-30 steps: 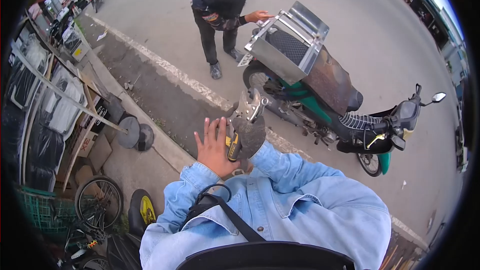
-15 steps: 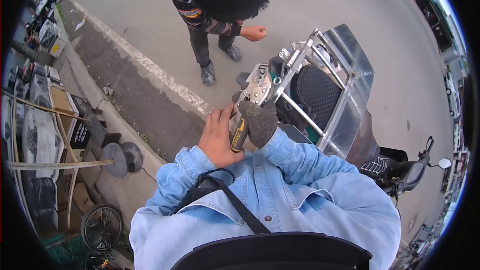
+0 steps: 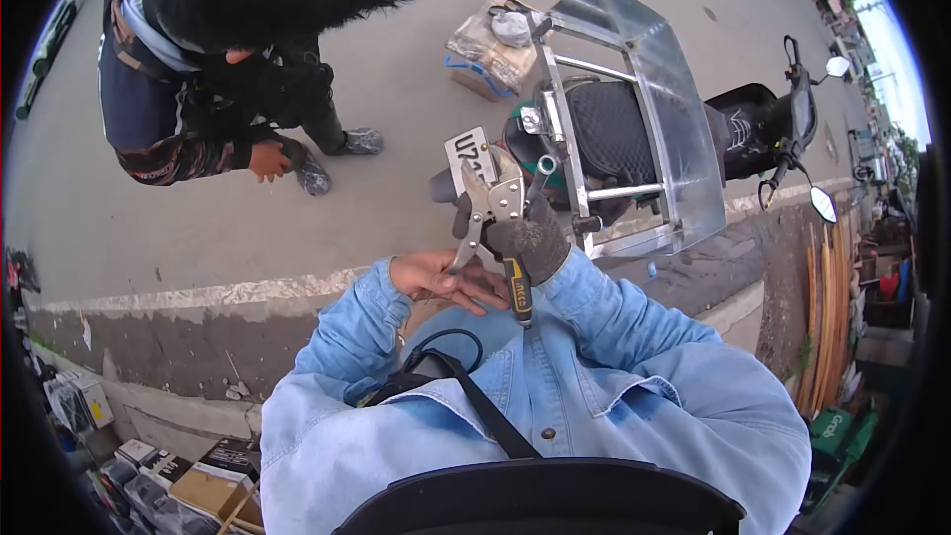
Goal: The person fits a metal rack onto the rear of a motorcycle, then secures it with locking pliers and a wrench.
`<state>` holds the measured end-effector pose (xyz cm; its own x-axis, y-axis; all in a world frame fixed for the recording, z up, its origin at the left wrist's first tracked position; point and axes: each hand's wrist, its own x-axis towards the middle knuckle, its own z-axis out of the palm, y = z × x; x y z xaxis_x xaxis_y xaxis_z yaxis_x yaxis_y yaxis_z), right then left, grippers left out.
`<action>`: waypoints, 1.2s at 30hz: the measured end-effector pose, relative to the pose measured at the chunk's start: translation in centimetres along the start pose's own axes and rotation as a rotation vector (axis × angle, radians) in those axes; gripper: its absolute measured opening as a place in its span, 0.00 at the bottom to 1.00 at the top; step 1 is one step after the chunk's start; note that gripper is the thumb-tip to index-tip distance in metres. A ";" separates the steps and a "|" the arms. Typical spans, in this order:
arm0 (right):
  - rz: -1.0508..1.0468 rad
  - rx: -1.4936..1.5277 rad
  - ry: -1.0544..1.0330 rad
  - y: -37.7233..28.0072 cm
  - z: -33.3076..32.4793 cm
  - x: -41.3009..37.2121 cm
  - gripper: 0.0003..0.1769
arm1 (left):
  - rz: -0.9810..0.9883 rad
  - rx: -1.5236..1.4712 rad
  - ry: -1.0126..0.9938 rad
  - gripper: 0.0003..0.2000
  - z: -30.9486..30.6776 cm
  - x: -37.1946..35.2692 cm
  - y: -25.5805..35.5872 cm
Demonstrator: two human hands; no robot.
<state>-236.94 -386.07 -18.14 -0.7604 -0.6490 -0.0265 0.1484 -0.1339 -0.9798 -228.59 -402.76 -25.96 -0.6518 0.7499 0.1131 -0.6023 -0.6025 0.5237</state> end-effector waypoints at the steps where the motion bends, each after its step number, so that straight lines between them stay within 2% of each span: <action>1: 0.016 0.012 0.035 0.3 0.9 0.7 0.17 | 0.010 -0.123 0.059 0.31 0.0 -0.2 -0.2; 2: 0.030 0.030 0.071 0.7 1.4 1.1 0.17 | -0.014 -0.129 0.045 0.31 0.4 -0.1 -0.4; 5: 0.085 0.064 0.165 1.5 1.5 1.1 0.17 | 0.110 -0.422 0.084 0.34 1.5 0.7 -1.6; 9: 0.171 0.119 0.253 2.6 1.3 -0.1 0.17 | 0.047 -0.531 0.044 0.32 2.2 1.1 -1.7; 12: 0.218 0.186 0.301 3.9 0.9 -0.6 0.17 | -0.030 -0.502 0.064 0.34 1.6 1.3 -1.5; 16: 0.276 0.308 0.353 5.3 -0.8 -0.7 0.16 | -0.040 -0.495 0.067 0.35 1.3 1.7 -0.6; 18: 0.302 0.351 0.370 5.8 -1.8 0.3 0.16 | -0.146 -0.387 0.198 0.37 1.0 1.9 0.1; 22: 0.385 0.422 0.382 7.6 -3.4 1.2 0.16 | -0.138 -0.298 0.339 0.34 -1.3 2.5 0.8; 24: 0.464 0.432 0.399 7.3 -3.4 1.3 0.16 | -0.134 -0.310 0.343 0.33 -2.9 2.7 1.6; 25: 0.341 0.364 0.475 6.4 -2.6 1.3 0.16 | -0.164 -0.254 0.347 0.34 -3.9 2.6 2.3; 26: 0.365 0.342 0.464 6.4 -2.9 1.0 0.16 | -0.192 -0.194 0.353 0.34 -4.9 2.5 3.2; 28: 0.166 -0.352 0.388 6.4 -4.2 -0.4 0.16 | -0.208 -0.191 0.363 0.35 -6.4 2.2 4.4; 30: 0.382 -0.139 0.568 3.1 -2.6 0.1 0.16 | -0.299 -0.092 0.349 0.36 -7.8 2.0 5.4; 31: 0.354 -0.148 0.582 2.7 -2.5 0.3 0.17 | -0.310 -0.111 0.341 0.37 -8.3 1.9 6.1; 34: 0.321 -0.374 0.592 1.5 -2.6 1.8 0.17 | -0.297 -0.134 0.293 0.38 -10.7 1.7 6.5; 36: 0.303 -0.627 0.640 0.9 -3.1 3.8 0.17 | -0.333 -0.135 0.234 0.40 -11.1 1.5 8.5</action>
<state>-241.69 -386.30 -19.71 -0.9753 -0.0305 -0.2187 0.1712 0.5212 -0.8361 -239.86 -409.77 -30.72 -0.4895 0.8367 -0.2458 -0.8420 -0.3802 0.3826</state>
